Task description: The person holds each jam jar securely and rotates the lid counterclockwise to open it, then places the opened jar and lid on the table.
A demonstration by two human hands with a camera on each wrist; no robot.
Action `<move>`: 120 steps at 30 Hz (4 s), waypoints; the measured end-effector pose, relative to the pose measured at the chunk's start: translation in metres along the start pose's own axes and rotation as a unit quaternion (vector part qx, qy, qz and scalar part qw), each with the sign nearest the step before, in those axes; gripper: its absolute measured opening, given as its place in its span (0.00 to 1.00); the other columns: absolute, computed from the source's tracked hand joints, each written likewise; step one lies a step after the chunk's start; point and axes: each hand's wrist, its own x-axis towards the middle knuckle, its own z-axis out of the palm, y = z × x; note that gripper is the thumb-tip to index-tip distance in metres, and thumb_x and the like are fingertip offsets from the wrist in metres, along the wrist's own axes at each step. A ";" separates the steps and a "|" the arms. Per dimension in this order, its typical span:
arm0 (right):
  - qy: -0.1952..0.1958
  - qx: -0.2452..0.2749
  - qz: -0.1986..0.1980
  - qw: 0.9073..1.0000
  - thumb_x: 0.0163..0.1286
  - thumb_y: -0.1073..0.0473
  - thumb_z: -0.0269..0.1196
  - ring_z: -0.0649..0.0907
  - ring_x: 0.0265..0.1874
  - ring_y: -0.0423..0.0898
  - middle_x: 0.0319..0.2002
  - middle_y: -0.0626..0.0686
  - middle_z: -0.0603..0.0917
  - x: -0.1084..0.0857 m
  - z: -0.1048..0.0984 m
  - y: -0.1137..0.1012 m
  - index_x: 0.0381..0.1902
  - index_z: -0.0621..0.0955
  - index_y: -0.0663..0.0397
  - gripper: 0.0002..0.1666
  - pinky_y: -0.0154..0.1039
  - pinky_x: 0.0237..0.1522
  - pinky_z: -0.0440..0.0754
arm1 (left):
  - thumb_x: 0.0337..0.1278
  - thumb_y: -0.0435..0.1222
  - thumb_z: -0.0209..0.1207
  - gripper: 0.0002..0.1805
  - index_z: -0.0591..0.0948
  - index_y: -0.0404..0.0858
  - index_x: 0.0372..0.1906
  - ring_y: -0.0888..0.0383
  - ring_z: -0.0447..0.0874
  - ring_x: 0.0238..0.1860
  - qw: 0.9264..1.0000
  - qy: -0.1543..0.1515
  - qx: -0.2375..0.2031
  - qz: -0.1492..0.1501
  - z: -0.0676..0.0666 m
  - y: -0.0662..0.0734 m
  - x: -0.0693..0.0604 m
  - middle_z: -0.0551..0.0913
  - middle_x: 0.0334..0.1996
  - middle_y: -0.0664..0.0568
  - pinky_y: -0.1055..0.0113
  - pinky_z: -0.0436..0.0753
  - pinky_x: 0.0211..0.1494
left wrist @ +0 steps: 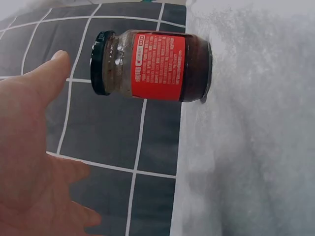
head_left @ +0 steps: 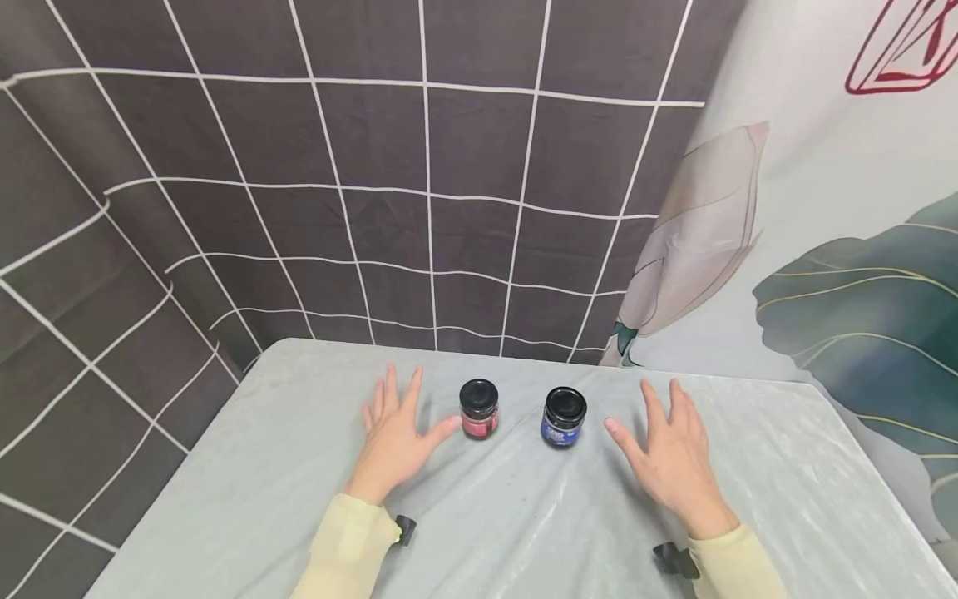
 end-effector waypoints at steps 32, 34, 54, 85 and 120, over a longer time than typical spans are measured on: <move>0.003 0.023 -0.029 0.999 0.71 0.40 0.61 0.55 0.71 0.75 0.72 0.79 0.53 0.003 0.007 -0.027 0.73 0.63 0.67 0.46 0.71 0.67 0.53 | 0.57 0.67 0.58 0.54 0.55 0.45 0.80 0.35 0.36 0.79 0.999 0.021 -0.038 0.025 0.012 0.007 0.000 0.37 0.80 0.37 0.36 0.43 0.76; 0.001 0.025 -0.028 0.999 0.71 0.40 0.61 0.55 0.71 0.75 0.72 0.79 0.53 0.004 0.008 -0.029 0.73 0.63 0.67 0.46 0.71 0.67 0.53 | 0.57 0.67 0.58 0.53 0.55 0.46 0.80 0.35 0.36 0.79 0.999 0.020 -0.039 0.025 0.014 0.007 0.000 0.37 0.80 0.37 0.36 0.43 0.76; 0.013 0.023 -0.045 0.999 0.70 0.40 0.62 0.57 0.70 0.74 0.72 0.78 0.55 0.007 0.013 -0.038 0.72 0.65 0.66 0.46 0.72 0.65 0.56 | 0.55 0.69 0.58 0.54 0.57 0.45 0.80 0.34 0.40 0.78 0.998 0.021 -0.053 0.019 0.021 0.008 0.001 0.40 0.80 0.37 0.38 0.48 0.76; -0.004 0.039 -0.047 0.998 0.70 0.42 0.63 0.58 0.71 0.73 0.71 0.77 0.57 0.011 0.020 -0.058 0.73 0.66 0.61 0.43 0.71 0.65 0.58 | 0.55 0.64 0.63 0.51 0.61 0.43 0.78 0.39 0.51 0.77 0.995 0.031 -0.094 0.021 0.031 0.016 0.002 0.50 0.80 0.41 0.40 0.60 0.73; -0.024 0.048 -0.061 0.997 0.69 0.40 0.64 0.59 0.71 0.72 0.72 0.76 0.57 0.015 0.034 -0.075 0.74 0.66 0.60 0.45 0.66 0.68 0.60 | 0.52 0.61 0.67 0.51 0.63 0.41 0.77 0.40 0.54 0.77 0.995 0.039 -0.082 0.030 0.037 0.017 0.004 0.53 0.78 0.39 0.43 0.62 0.72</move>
